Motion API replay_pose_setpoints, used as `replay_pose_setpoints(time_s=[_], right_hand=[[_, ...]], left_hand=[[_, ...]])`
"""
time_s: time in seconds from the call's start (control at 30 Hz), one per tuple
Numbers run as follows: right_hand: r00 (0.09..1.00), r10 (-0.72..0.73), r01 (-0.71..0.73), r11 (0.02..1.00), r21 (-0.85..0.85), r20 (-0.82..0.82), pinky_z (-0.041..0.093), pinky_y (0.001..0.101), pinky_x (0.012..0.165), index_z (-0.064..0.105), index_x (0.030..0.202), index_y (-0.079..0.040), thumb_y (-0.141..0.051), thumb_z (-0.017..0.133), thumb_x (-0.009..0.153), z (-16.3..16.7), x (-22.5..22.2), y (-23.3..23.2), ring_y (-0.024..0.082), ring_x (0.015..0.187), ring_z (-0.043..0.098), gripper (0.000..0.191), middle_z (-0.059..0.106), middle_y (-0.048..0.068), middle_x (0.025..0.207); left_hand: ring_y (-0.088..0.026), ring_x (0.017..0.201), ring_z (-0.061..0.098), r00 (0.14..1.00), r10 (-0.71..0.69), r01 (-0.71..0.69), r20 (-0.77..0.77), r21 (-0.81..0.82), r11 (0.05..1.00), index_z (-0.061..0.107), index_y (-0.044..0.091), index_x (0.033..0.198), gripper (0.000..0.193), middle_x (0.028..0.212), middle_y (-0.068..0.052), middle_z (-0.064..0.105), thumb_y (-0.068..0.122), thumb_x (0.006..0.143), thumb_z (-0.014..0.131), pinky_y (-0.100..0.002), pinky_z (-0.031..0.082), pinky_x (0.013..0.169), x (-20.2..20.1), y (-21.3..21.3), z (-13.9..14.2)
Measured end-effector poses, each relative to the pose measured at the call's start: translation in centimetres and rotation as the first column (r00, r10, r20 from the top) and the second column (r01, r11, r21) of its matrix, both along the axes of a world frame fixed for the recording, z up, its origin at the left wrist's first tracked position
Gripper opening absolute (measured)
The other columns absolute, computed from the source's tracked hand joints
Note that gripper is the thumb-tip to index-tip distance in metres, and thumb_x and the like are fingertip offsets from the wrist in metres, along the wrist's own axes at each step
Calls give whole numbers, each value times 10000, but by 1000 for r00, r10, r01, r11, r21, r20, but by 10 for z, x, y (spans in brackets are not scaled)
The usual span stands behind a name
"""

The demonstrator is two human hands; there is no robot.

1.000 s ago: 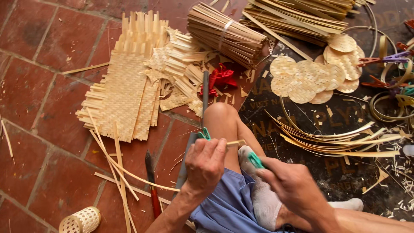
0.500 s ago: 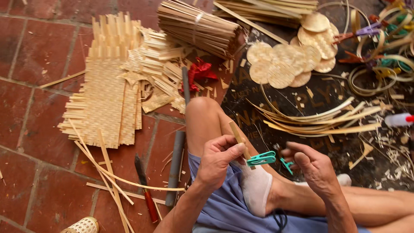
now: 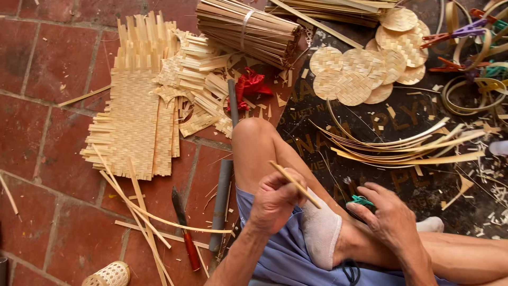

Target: The person sits on the floor assembling bamboo craft pieces. They apply glue from a squeeze bottle to thin bamboo strips, press strips together, secure joints with plastic clothespins, bend and fit curved bamboo strips, and cut a strip with a knife.

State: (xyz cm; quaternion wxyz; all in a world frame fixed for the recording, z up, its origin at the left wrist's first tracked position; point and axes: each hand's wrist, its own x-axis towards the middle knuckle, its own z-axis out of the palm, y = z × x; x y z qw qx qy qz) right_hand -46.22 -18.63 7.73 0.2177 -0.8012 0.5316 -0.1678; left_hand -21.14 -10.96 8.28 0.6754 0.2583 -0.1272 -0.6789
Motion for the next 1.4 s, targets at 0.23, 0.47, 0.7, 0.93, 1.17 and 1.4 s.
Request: replay_pose_setpoints(time_s=[0.23,0.47,0.7,0.93,1.17,1.4], right_hand=[[911,49,-48,999,-13,409,551,304,597,713,1101,-47,-67,794,807,22,70,28,176,656,704,306,723,96,880],[866,-166,83,978,192,471,511,249,568,737,1087,-12,-25,754,841,17,85,23,98,654,634,247,713,59,856],[755,-376,125,887,444,537,494,250,590,736,1142,36,-20,760,858,-24,67,28,105,706,611,291,706,83,875],[539,-587,165,777,608,604,586,246,754,689,1239,64,6,710,898,-14,68,20,140,838,702,346,742,130,984],[540,-362,17,907,420,760,514,211,751,701,1257,61,12,741,880,41,104,22,91,840,632,382,707,68,995],[428,-385,-87,883,462,818,559,245,868,698,1209,74,5,718,896,50,64,29,126,974,689,321,730,74,1054]], left_hand=[[-68,831,651,829,-32,-83,558,179,980,733,-35,1079,143,926,-25,724,32,953,738,-229,534,741,-33,-5,-20],[-139,737,641,310,-9,-489,951,167,856,776,-56,934,330,819,-155,740,228,1051,656,-319,510,610,148,-78,-23],[-167,703,715,17,-454,-339,891,433,836,765,41,967,243,792,-69,748,212,799,808,-309,580,638,218,-138,-85],[-247,752,711,805,-80,-146,587,327,934,693,-39,1109,204,886,-134,713,57,929,705,-471,618,673,239,-98,-21],[-210,969,726,911,-3,-35,413,85,996,623,-30,1279,394,1086,-124,734,17,899,715,-387,623,855,114,-38,35],[-145,1015,689,944,-129,103,303,102,990,571,-8,1387,575,1116,-81,715,-18,846,767,-296,597,894,-13,-22,45]])
